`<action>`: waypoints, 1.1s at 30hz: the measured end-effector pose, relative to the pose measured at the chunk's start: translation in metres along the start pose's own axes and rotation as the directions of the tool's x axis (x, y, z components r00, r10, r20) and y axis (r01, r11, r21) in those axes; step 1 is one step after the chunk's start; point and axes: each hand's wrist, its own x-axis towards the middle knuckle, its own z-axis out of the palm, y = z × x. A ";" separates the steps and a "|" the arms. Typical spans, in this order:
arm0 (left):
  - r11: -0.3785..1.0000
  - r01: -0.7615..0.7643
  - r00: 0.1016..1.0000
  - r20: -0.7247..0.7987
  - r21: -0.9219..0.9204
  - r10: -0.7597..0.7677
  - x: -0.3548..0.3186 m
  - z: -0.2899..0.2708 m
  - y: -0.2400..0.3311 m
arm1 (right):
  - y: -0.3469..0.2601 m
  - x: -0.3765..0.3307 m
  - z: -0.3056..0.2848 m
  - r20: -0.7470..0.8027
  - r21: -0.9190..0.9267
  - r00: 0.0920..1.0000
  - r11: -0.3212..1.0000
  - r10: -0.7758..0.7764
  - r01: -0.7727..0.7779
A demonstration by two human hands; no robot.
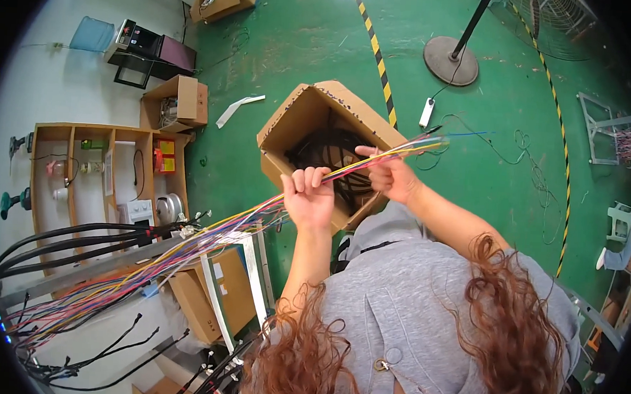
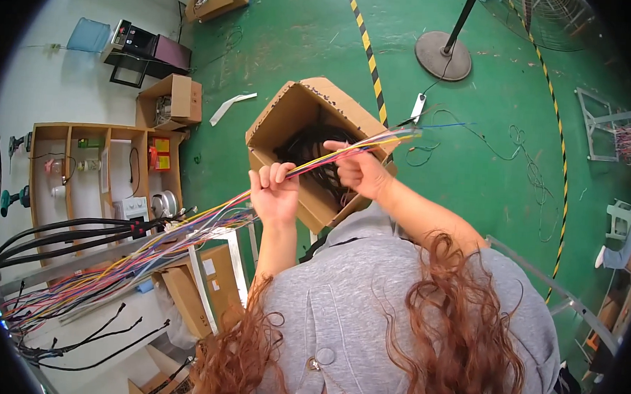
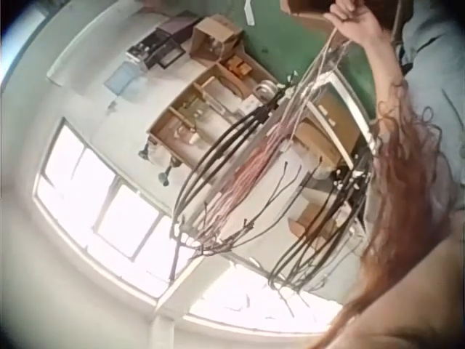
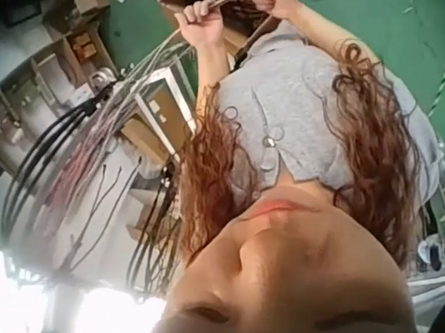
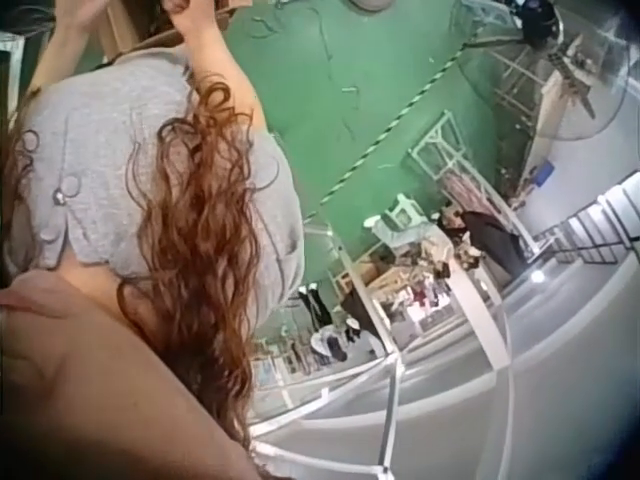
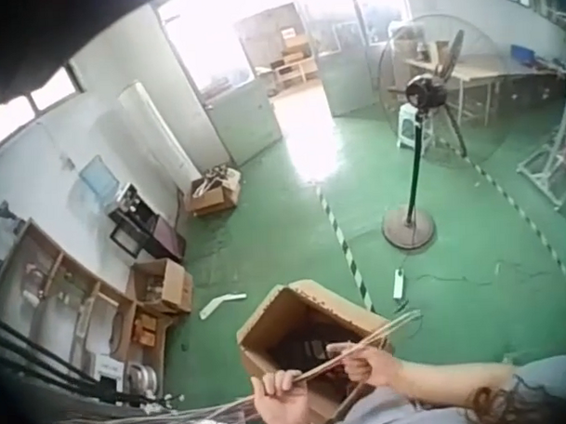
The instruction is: Sorting, hanging, and organizing electrical cable harnesses on a factory workbench rack.
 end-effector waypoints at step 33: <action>-0.481 0.020 0.990 0.049 0.877 0.131 -0.101 0.017 0.076 | 0.000 -0.001 0.111 0.281 -0.828 0.905 0.395 -0.321 0.397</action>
